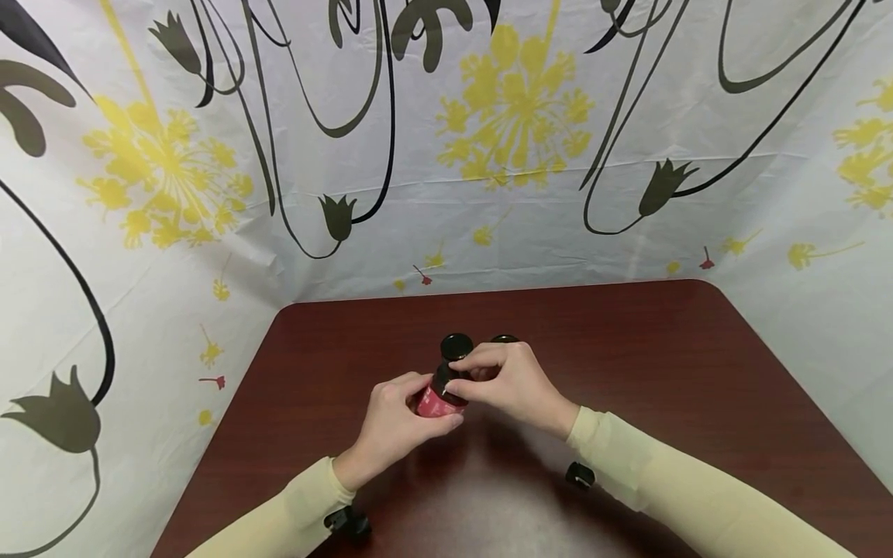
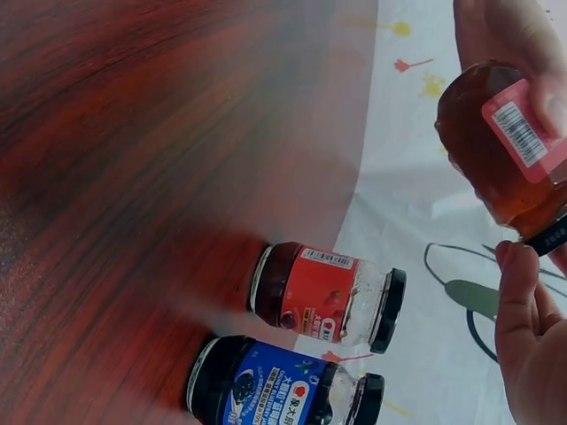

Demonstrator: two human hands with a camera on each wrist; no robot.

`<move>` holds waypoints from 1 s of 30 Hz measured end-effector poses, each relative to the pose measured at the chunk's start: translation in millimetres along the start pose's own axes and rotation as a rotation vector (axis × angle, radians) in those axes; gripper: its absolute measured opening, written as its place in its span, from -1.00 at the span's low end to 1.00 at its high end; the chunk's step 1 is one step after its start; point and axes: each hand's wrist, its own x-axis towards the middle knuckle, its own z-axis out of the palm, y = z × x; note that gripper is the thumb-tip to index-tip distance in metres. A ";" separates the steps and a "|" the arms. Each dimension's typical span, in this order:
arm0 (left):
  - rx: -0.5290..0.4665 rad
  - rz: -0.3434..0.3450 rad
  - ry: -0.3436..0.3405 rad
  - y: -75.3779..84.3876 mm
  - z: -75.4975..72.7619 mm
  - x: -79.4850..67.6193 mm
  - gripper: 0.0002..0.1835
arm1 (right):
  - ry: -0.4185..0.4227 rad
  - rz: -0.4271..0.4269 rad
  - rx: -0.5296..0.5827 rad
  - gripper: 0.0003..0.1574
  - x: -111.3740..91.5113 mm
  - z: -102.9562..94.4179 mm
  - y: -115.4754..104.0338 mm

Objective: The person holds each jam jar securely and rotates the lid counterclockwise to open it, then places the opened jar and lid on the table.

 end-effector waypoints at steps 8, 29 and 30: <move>-0.001 0.051 0.030 12.5 -5.7 3.9 -0.54 | 0.014 -0.031 0.041 -0.66 -2.1 -4.2 -10.4; -0.050 0.039 -0.014 22.0 -9.0 8.0 -0.56 | 0.012 -0.084 0.101 -0.71 -5.1 -7.3 -7.4; -0.049 0.040 -0.014 22.3 -9.0 8.2 -0.56 | 0.013 -0.086 0.101 -0.71 -4.8 -7.4 -7.5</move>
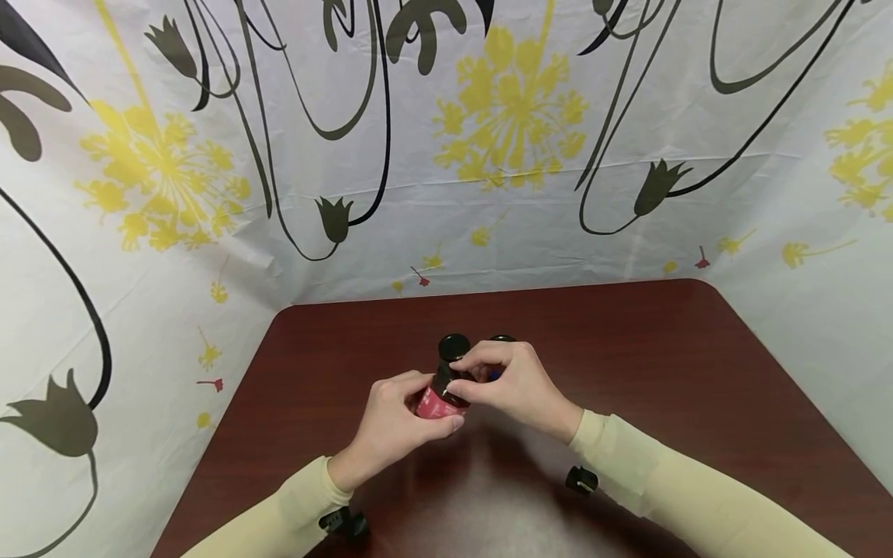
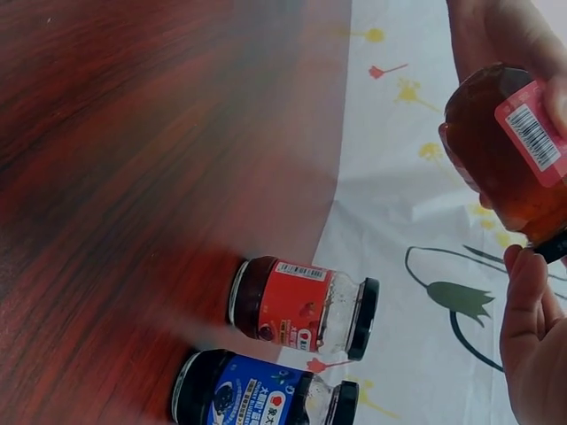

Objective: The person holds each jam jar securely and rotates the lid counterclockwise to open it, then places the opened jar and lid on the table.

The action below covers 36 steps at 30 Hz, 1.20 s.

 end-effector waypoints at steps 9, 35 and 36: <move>0.006 0.017 0.034 0.5 -1.2 1.8 -0.56 | -0.054 0.083 0.076 -0.70 5.7 -0.9 -2.4; -0.125 0.002 -0.102 -0.9 -14.9 8.4 -0.56 | 0.018 0.005 0.054 -0.68 2.9 4.3 -9.5; -0.131 -0.007 -0.111 -1.3 -15.0 8.2 -0.55 | 0.022 0.002 0.050 -0.68 2.6 4.8 -8.9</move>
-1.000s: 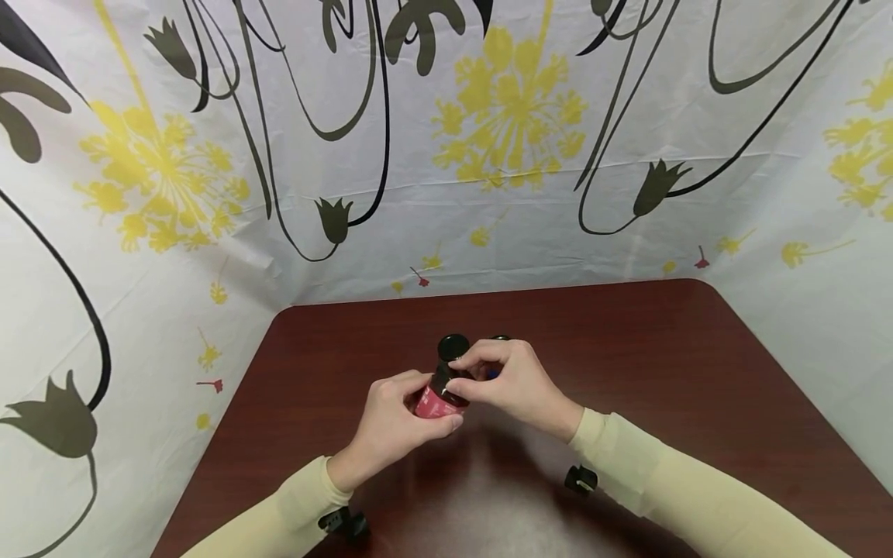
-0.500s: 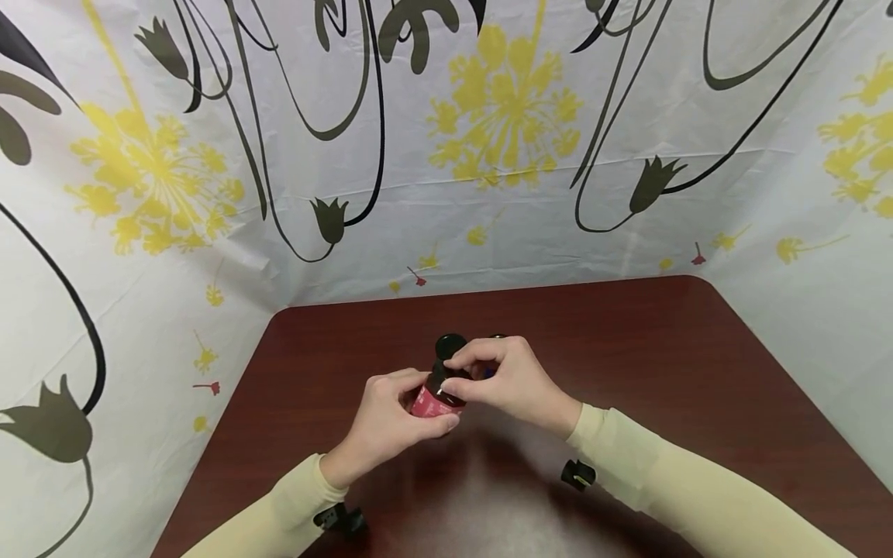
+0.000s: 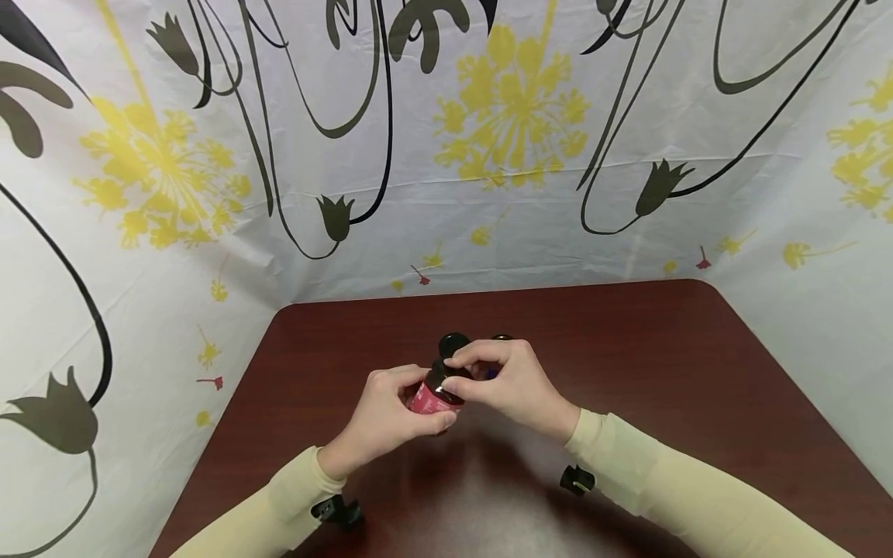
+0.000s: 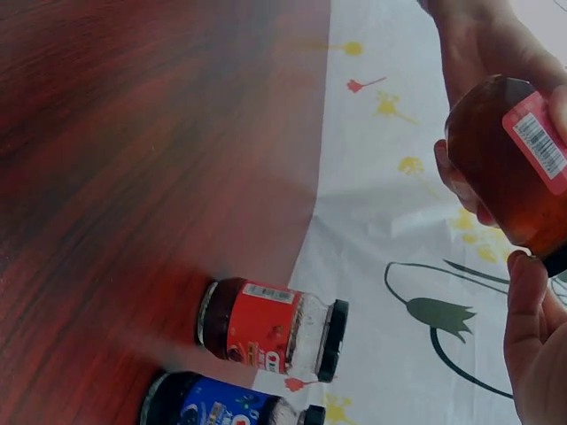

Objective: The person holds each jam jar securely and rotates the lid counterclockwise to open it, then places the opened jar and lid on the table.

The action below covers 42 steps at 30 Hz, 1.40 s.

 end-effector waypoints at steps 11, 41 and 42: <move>-0.057 -0.029 -0.054 -1.4 0.1 1.4 -0.57 | 0.008 -0.035 0.003 -0.69 -0.8 1.0 -3.2; -0.140 -0.084 -0.096 4.4 -1.0 2.6 -0.58 | 0.002 -0.087 0.028 -0.70 -1.3 0.1 3.7; -0.150 -0.089 -0.100 8.2 -2.7 2.9 -0.59 | 0.001 -0.088 0.029 -0.70 -1.3 0.1 4.0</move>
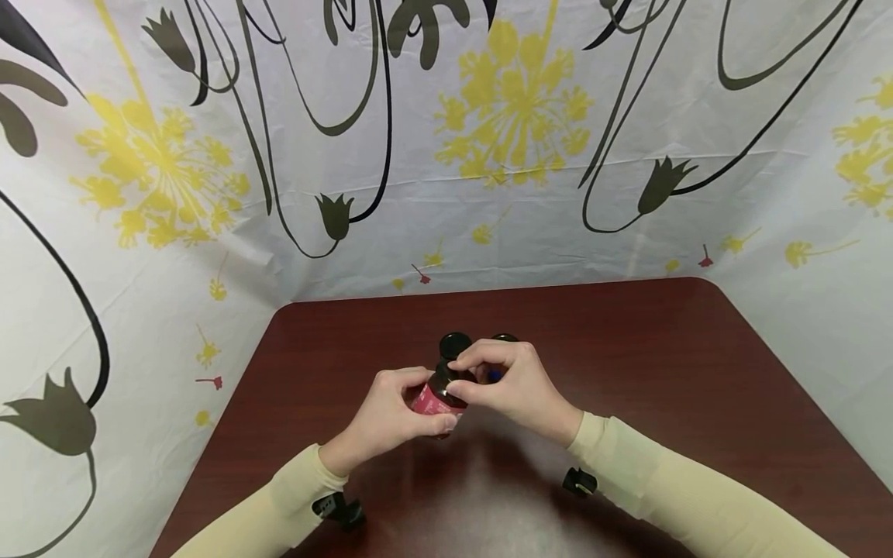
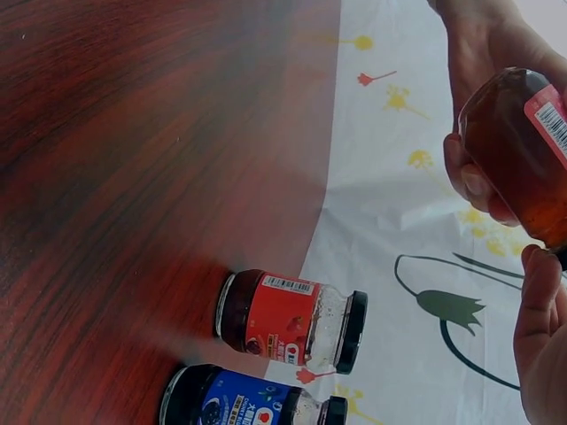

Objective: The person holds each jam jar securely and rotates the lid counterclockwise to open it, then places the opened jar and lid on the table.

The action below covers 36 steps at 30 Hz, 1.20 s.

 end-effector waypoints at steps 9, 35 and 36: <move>-0.043 -0.038 -0.050 23.7 -8.9 -1.1 -0.60 | -0.004 -0.043 0.022 -0.69 -0.3 0.5 1.8; -0.042 -0.088 0.002 -32.5 10.1 -4.6 -0.35 | 0.062 -0.052 -0.236 -0.61 -6.4 1.0 23.0; -0.025 -0.087 0.011 -33.1 10.9 -4.6 -0.34 | 0.065 -0.050 -0.244 -0.60 -7.1 0.4 26.3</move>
